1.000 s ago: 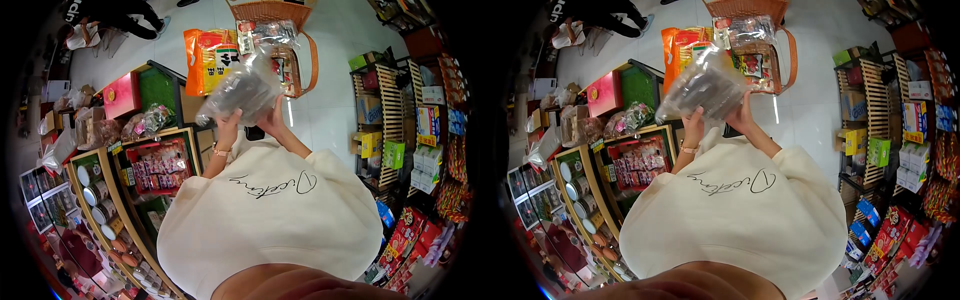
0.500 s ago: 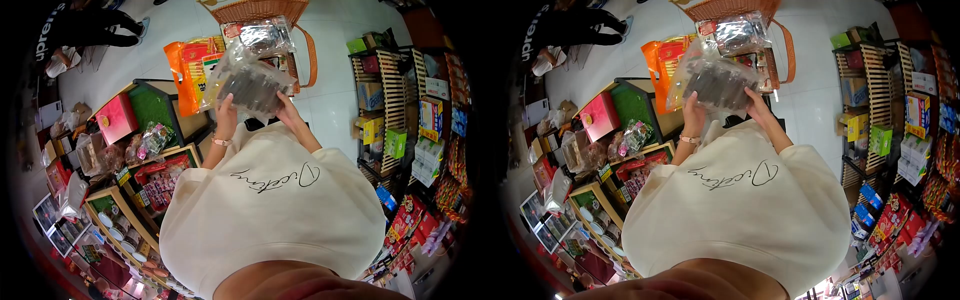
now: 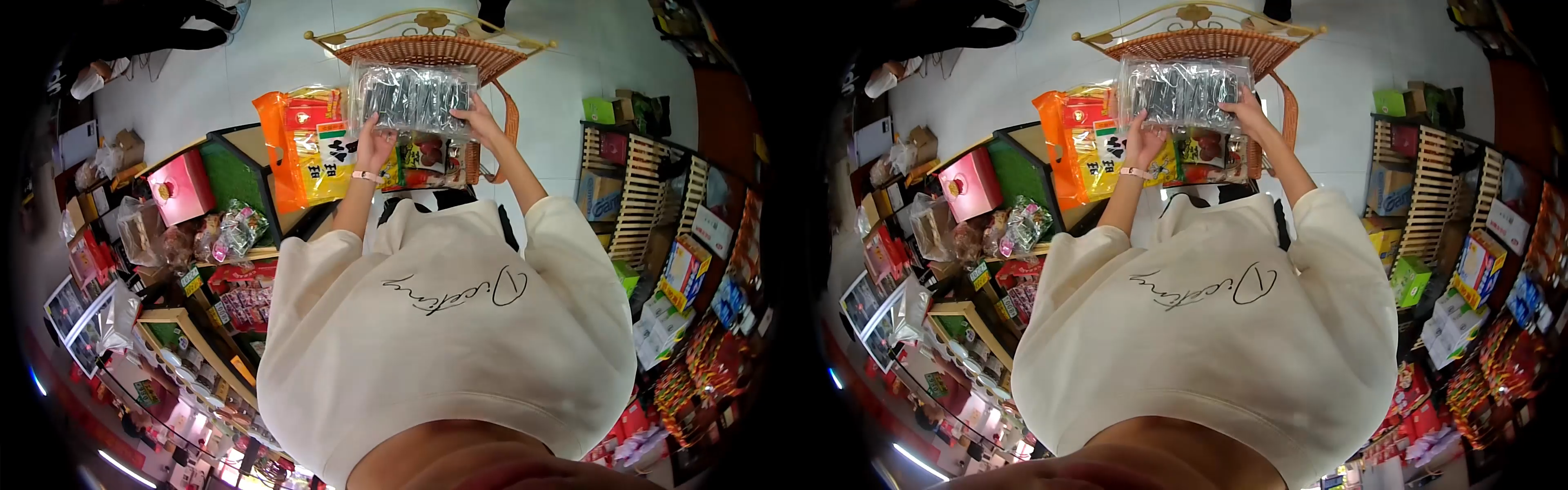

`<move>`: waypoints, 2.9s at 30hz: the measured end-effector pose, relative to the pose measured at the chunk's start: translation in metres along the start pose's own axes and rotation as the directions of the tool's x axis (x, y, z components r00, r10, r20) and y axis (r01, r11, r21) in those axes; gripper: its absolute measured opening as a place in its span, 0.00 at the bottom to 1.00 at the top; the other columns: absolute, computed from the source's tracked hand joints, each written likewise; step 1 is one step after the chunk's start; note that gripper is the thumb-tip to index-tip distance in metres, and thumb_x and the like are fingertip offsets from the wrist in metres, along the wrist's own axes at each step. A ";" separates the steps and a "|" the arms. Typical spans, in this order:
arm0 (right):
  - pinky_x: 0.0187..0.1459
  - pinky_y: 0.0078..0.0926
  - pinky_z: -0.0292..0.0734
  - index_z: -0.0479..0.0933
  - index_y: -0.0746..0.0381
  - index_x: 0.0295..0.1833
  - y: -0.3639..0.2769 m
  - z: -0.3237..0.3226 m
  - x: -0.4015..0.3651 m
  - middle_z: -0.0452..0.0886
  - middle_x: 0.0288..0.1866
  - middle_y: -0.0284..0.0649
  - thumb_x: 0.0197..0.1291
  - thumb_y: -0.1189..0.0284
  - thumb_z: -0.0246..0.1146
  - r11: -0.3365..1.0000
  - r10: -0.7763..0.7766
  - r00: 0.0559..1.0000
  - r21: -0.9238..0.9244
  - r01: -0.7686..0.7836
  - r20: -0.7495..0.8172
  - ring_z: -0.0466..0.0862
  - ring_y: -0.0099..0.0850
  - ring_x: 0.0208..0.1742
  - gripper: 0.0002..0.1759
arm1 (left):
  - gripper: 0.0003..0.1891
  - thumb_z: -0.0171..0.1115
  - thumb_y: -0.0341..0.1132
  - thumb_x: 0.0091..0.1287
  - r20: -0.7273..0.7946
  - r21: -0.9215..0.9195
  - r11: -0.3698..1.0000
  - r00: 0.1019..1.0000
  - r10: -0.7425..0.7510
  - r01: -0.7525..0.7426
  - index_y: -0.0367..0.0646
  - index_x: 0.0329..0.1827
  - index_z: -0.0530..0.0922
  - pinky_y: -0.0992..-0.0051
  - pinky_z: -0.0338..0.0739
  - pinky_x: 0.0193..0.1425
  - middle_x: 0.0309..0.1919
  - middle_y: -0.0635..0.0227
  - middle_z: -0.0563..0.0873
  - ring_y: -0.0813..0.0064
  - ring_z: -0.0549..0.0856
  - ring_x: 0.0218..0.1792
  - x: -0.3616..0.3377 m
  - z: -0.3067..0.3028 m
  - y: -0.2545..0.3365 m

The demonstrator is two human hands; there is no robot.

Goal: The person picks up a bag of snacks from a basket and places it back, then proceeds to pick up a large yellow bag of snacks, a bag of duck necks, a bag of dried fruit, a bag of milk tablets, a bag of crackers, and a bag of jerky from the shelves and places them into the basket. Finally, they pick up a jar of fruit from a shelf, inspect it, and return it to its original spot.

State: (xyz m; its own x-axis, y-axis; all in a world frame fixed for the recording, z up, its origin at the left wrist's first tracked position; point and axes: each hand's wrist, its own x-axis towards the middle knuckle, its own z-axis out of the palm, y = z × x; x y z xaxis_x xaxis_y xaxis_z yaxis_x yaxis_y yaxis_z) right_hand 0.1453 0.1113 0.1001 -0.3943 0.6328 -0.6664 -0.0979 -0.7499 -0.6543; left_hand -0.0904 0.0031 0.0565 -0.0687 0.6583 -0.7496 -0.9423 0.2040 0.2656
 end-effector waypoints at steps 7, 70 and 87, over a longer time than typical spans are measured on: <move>0.51 0.26 0.70 0.53 0.66 0.67 -0.008 -0.049 0.073 0.72 0.53 0.44 0.47 0.80 0.66 0.965 -0.096 0.994 -0.251 0.080 -0.052 0.75 0.31 0.51 0.42 | 0.07 0.64 0.34 0.59 -0.048 -0.061 0.997 0.998 0.038 -0.040 0.47 0.36 0.74 0.70 0.69 0.53 0.33 0.72 0.80 0.74 0.77 0.38 0.041 0.017 -0.031; 0.37 0.14 0.69 0.75 0.58 0.48 0.660 0.412 -0.364 0.83 0.36 0.35 0.58 0.72 0.52 0.322 0.813 0.204 -0.713 0.623 0.545 0.78 0.19 0.34 0.13 | 0.18 0.56 0.41 0.62 -0.894 0.136 0.911 0.348 0.283 -0.389 0.41 0.51 0.77 0.76 0.76 0.40 0.40 0.64 0.83 0.75 0.81 0.37 -0.507 -0.574 -0.486; 0.41 0.19 0.72 0.74 0.58 0.50 0.895 0.582 -0.540 0.83 0.38 0.34 0.62 0.69 0.50 0.126 0.961 0.094 -0.718 0.684 0.259 0.79 0.21 0.36 0.13 | 0.11 0.50 0.31 0.64 -0.972 0.100 0.450 -0.183 -0.145 -0.887 0.38 0.44 0.78 0.82 0.72 0.34 0.29 0.67 0.83 0.80 0.80 0.30 -0.707 -0.734 -0.426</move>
State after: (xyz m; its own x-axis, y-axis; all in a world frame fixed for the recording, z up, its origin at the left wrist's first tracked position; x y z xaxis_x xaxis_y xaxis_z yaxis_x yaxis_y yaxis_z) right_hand -0.2611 -1.0137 0.0821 -0.3676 -0.7112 -0.5992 0.3743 0.4767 -0.7954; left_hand 0.1187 -1.0807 0.0284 -0.1698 -0.8544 -0.4911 -0.3305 -0.4201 0.8452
